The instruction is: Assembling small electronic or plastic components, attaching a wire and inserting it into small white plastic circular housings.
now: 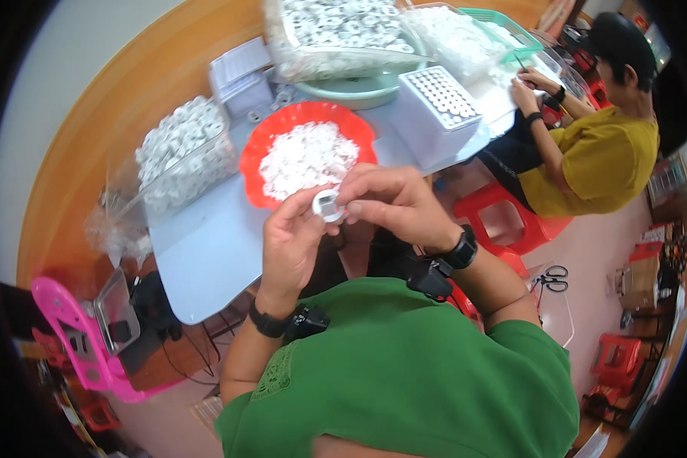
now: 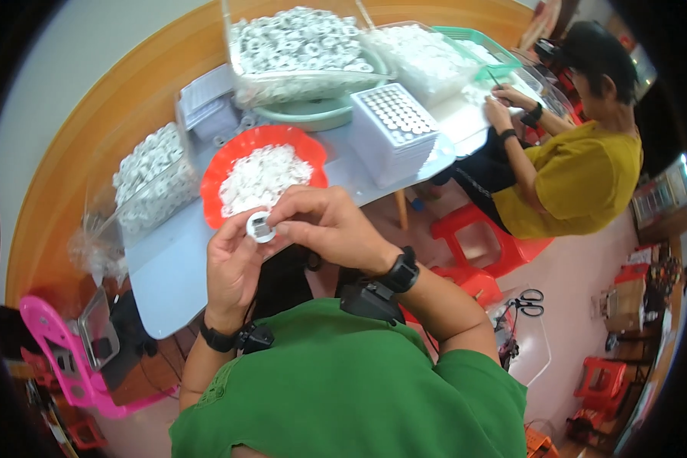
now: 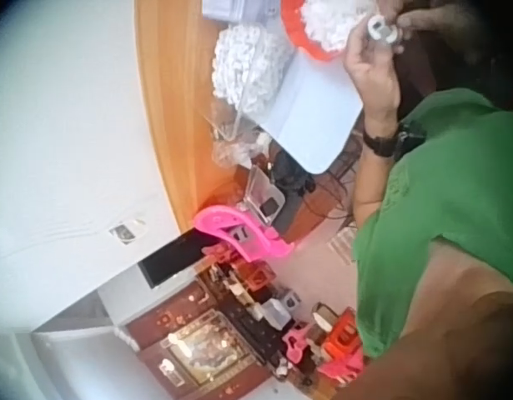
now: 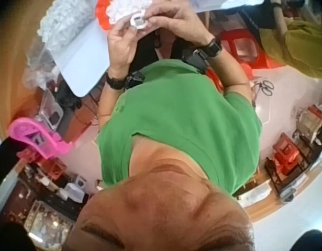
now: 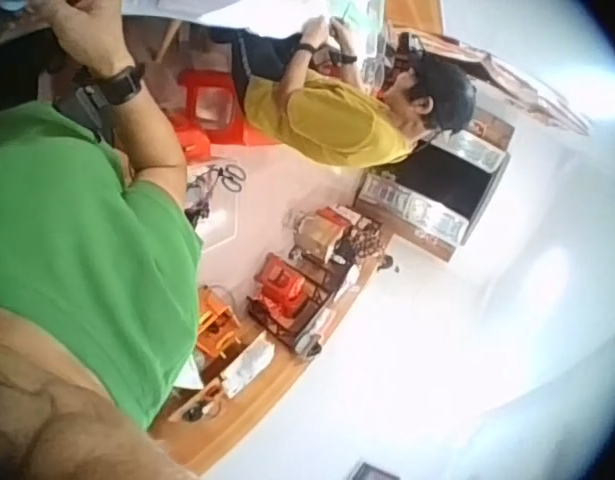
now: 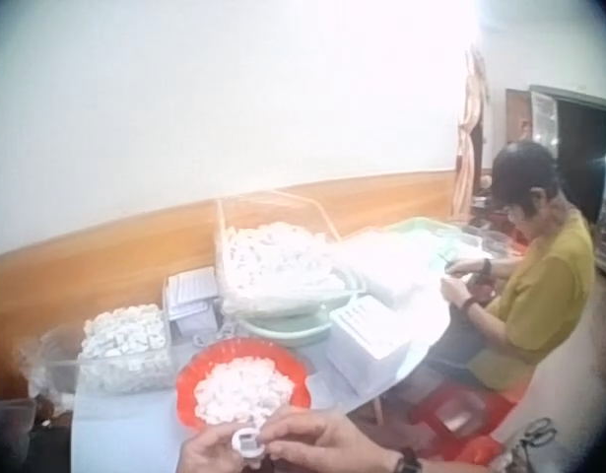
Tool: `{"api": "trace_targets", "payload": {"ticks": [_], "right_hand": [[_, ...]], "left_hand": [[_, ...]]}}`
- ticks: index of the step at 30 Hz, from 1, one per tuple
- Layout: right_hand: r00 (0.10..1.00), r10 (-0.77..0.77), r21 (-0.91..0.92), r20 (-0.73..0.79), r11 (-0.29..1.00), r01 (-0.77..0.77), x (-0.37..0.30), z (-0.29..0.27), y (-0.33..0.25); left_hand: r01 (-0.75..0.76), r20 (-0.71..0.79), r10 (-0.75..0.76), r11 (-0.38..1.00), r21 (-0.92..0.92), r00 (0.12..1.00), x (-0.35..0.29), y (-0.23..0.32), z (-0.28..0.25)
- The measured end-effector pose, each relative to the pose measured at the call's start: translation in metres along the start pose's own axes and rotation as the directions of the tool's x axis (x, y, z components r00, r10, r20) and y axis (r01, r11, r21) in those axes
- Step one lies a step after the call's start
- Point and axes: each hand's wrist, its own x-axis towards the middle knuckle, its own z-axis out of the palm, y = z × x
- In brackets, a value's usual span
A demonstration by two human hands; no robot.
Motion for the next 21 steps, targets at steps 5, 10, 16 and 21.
{"api": "trace_targets", "payload": {"ticks": [5, 10, 16, 21], "right_hand": [[1.000, 0.016, 0.038, 0.023, 0.999, -0.017, -0.002, -0.007, 0.004], [0.999, -0.020, -0.054, -0.028, 0.998, 0.018, -0.002, -0.013, 0.005], [0.901, -0.354, -0.717, -0.251, 0.694, 0.072, -0.014, -0.059, -0.019], [0.693, -0.565, -0.885, -0.448, 0.388, -0.256, -0.023, -0.124, -0.028]], "left_hand": [[0.042, 0.027, -0.040, 0.996, -0.077, 0.999, 0.002, -0.008, -0.007], [0.156, 0.061, -0.149, 0.981, -0.117, 0.987, 0.010, -0.012, -0.011], [0.208, 0.029, -0.206, 0.968, -0.140, 0.978, 0.012, -0.014, -0.020], [0.209, 0.036, -0.206, 0.968, -0.137, 0.978, 0.017, -0.016, -0.015]]}}
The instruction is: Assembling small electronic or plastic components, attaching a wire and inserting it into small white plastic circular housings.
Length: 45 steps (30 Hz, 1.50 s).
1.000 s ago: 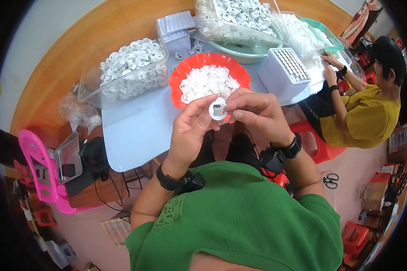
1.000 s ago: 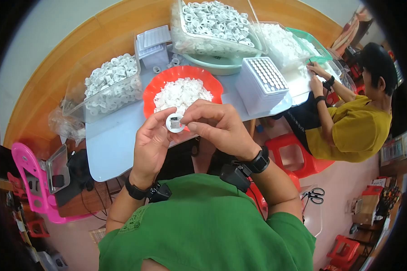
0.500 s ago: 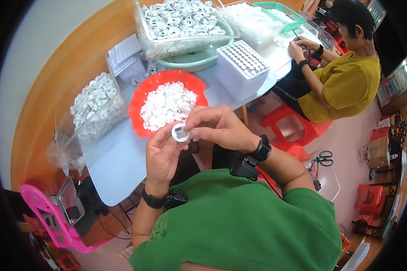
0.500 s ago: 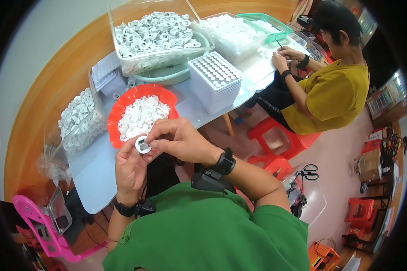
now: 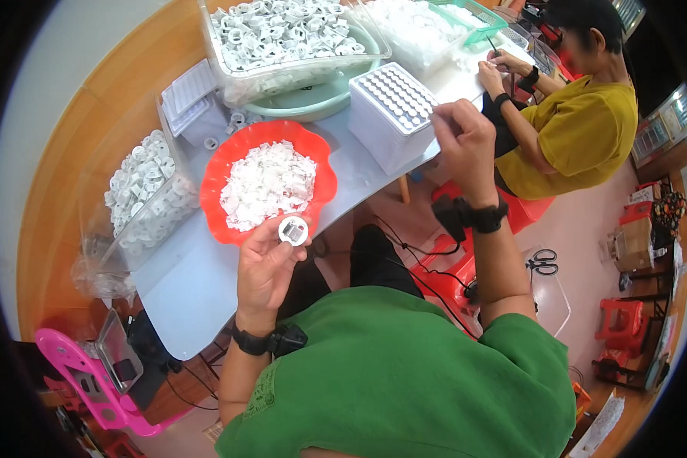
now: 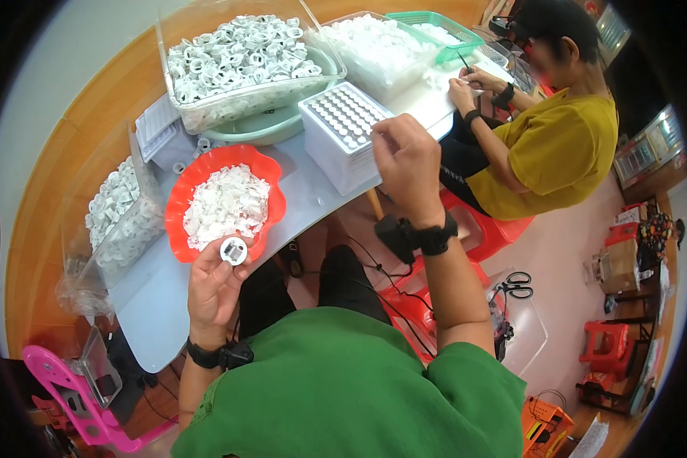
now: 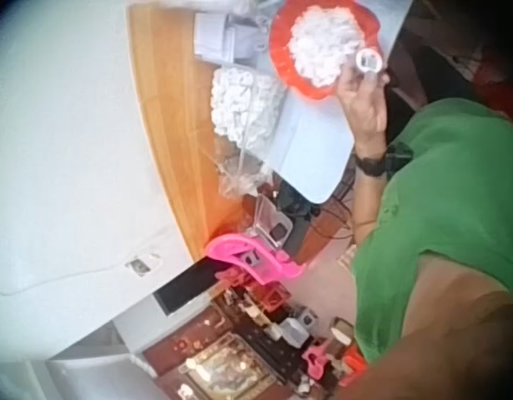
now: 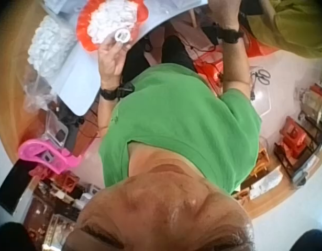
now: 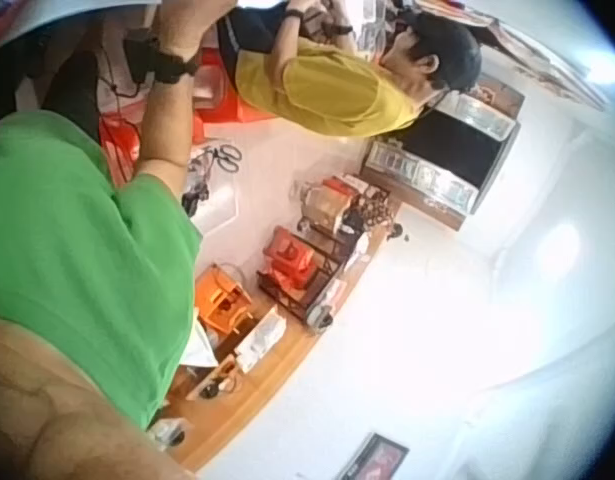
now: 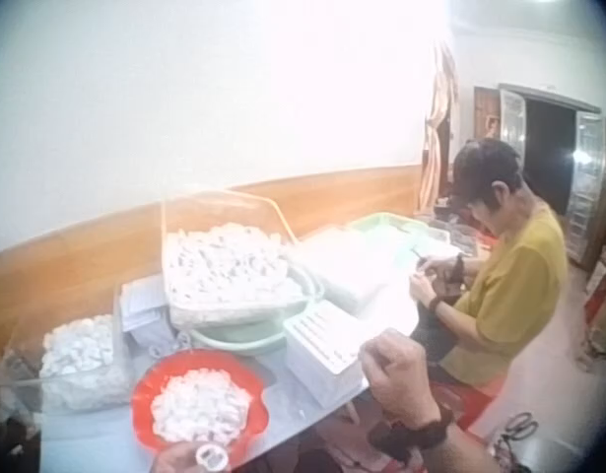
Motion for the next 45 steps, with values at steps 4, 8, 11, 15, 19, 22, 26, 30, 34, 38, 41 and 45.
{"api": "trace_targets", "payload": {"ticks": [4, 8, 11, 15, 19, 22, 26, 30, 34, 38, 41, 45], "right_hand": [[0.999, -0.020, -0.113, 0.037, 0.993, 0.024, 0.010, 0.003, 0.016], [0.995, -0.030, -0.223, 0.098, 0.973, 0.052, 0.011, 0.011, 0.023], [0.992, -0.030, -0.243, 0.123, 0.968, 0.059, 0.011, 0.012, 0.027], [0.987, -0.020, -0.221, 0.162, 0.974, 0.056, 0.012, 0.012, 0.028], [0.976, -0.008, -0.200, 0.217, 0.978, 0.053, 0.017, 0.010, 0.031], [0.973, -0.034, -0.207, 0.228, 0.975, 0.083, 0.018, 0.010, 0.033], [0.953, 0.075, -0.224, 0.295, 0.974, -0.007, 0.027, 0.005, 0.030], [0.943, 0.110, -0.114, 0.314, 0.990, -0.078, 0.028, 0.010, 0.033], [0.958, 0.082, -0.149, 0.273, 0.988, -0.042, 0.025, 0.013, 0.026], [0.963, 0.065, -0.212, 0.262, 0.977, -0.008, 0.023, 0.014, 0.023], [0.977, -0.056, -0.197, 0.208, 0.975, 0.098, 0.021, 0.015, 0.020], [0.973, -0.150, 0.005, 0.177, 0.988, 0.151, 0.012, 0.005, -0.017]], "left_hand": [[0.024, 0.093, -0.023, 1.000, -0.013, 0.995, 0.005, -0.001, -0.002], [0.015, 0.039, -0.016, 0.999, 0.031, 0.999, 0.007, -0.003, 0.005], [0.002, 0.072, -0.005, 0.999, 0.033, 0.997, 0.009, -0.006, 0.005], [0.019, 0.059, -0.014, 0.996, -0.085, 0.998, 0.007, -0.004, 0.003], [0.015, 0.050, -0.010, 0.995, -0.099, 0.999, 0.006, -0.005, 0.001], [0.012, 0.063, -0.007, 0.997, -0.078, 0.998, 0.006, -0.006, 0.001], [0.025, 0.053, -0.022, 0.997, -0.067, 0.998, 0.005, -0.006, 0.000], [0.022, 0.025, -0.020, 0.998, -0.066, 0.999, 0.002, -0.005, 0.000], [0.010, 0.077, -0.005, 0.997, -0.077, 0.997, 0.001, -0.007, -0.007], [0.012, 0.086, -0.005, 0.997, -0.076, 0.996, 0.000, -0.006, -0.007], [0.013, 0.082, -0.006, 0.996, -0.089, 0.997, -0.003, -0.005, -0.006], [-0.005, 0.021, 0.007, 0.997, -0.083, 1.000, -0.004, -0.008, -0.003]]}}
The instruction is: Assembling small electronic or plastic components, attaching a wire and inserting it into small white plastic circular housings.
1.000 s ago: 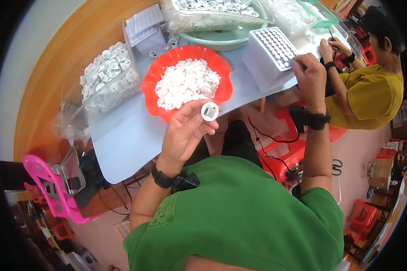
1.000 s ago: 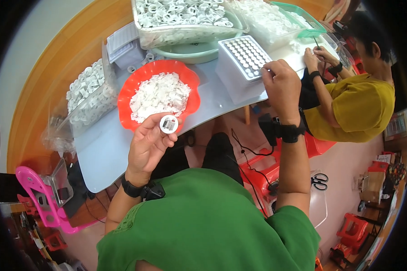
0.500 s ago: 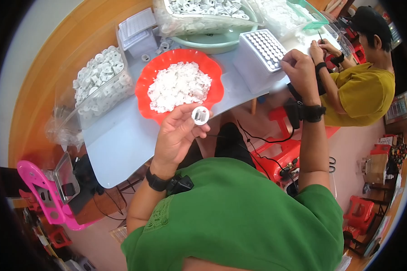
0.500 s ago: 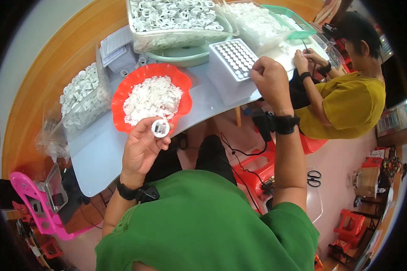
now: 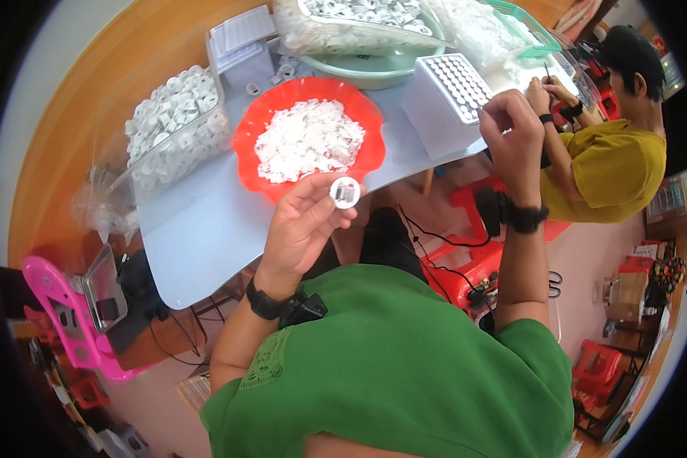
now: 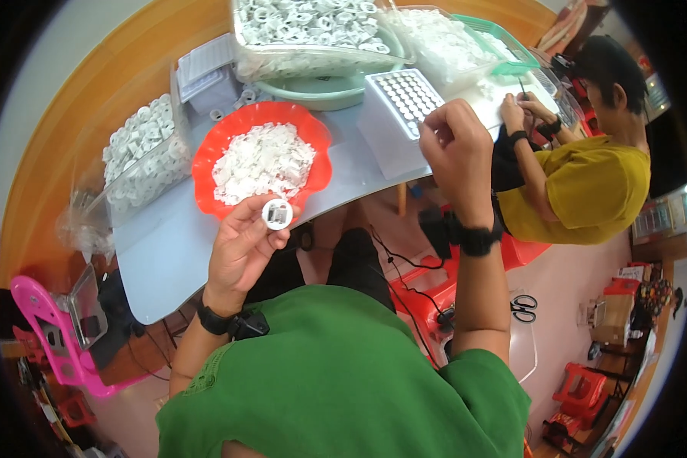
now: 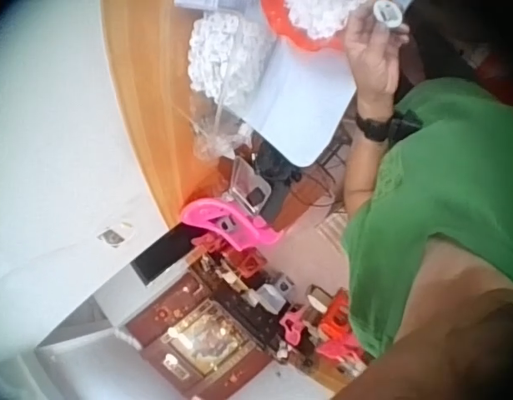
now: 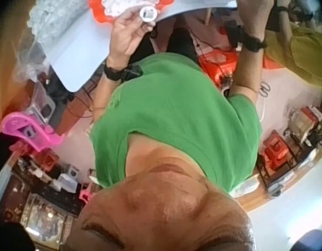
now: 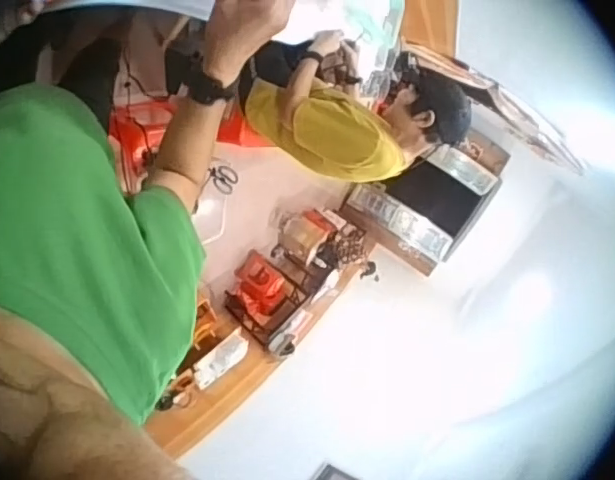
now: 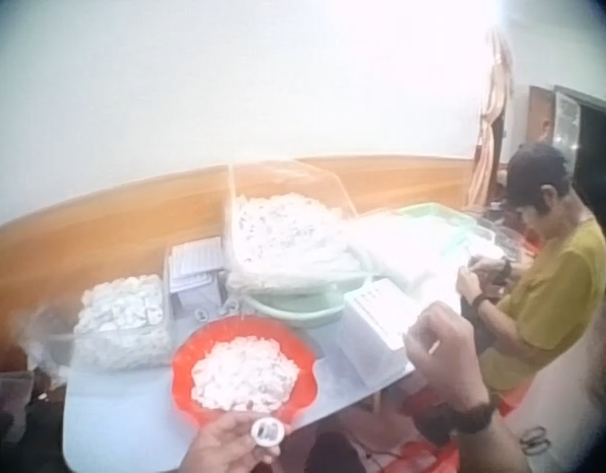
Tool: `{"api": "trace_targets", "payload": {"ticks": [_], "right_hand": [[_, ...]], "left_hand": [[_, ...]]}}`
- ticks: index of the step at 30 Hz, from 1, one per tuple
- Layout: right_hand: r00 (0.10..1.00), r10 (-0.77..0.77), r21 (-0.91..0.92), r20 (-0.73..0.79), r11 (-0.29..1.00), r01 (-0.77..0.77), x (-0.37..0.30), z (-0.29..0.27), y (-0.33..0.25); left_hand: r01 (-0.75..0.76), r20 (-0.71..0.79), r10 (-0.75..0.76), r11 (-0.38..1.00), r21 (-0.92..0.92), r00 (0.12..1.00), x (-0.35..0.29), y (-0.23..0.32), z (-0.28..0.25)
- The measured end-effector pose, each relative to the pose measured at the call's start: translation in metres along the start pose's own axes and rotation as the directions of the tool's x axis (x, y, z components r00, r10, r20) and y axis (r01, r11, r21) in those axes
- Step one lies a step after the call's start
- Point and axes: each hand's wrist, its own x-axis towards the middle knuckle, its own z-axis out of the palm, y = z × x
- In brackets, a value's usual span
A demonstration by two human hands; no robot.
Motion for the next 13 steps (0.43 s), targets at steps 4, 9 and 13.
{"api": "trace_targets", "payload": {"ticks": [4, 9, 13], "right_hand": [[0.975, -0.173, 0.268, 0.140, 0.955, 0.131, -0.026, 0.023, -0.062], [0.916, -0.392, 0.401, 0.083, 0.855, 0.329, -0.044, 0.065, -0.083], [0.887, -0.447, 0.356, 0.119, 0.853, 0.382, -0.047, 0.072, -0.090]], "left_hand": [[0.019, -0.002, -0.019, 1.000, 0.002, 1.000, 0.002, 0.000, 0.006], [0.022, 0.006, -0.023, 0.999, 0.031, 1.000, -0.003, -0.001, 0.008], [0.022, -0.021, -0.021, 0.999, 0.037, 1.000, -0.009, 0.003, 0.008]]}}
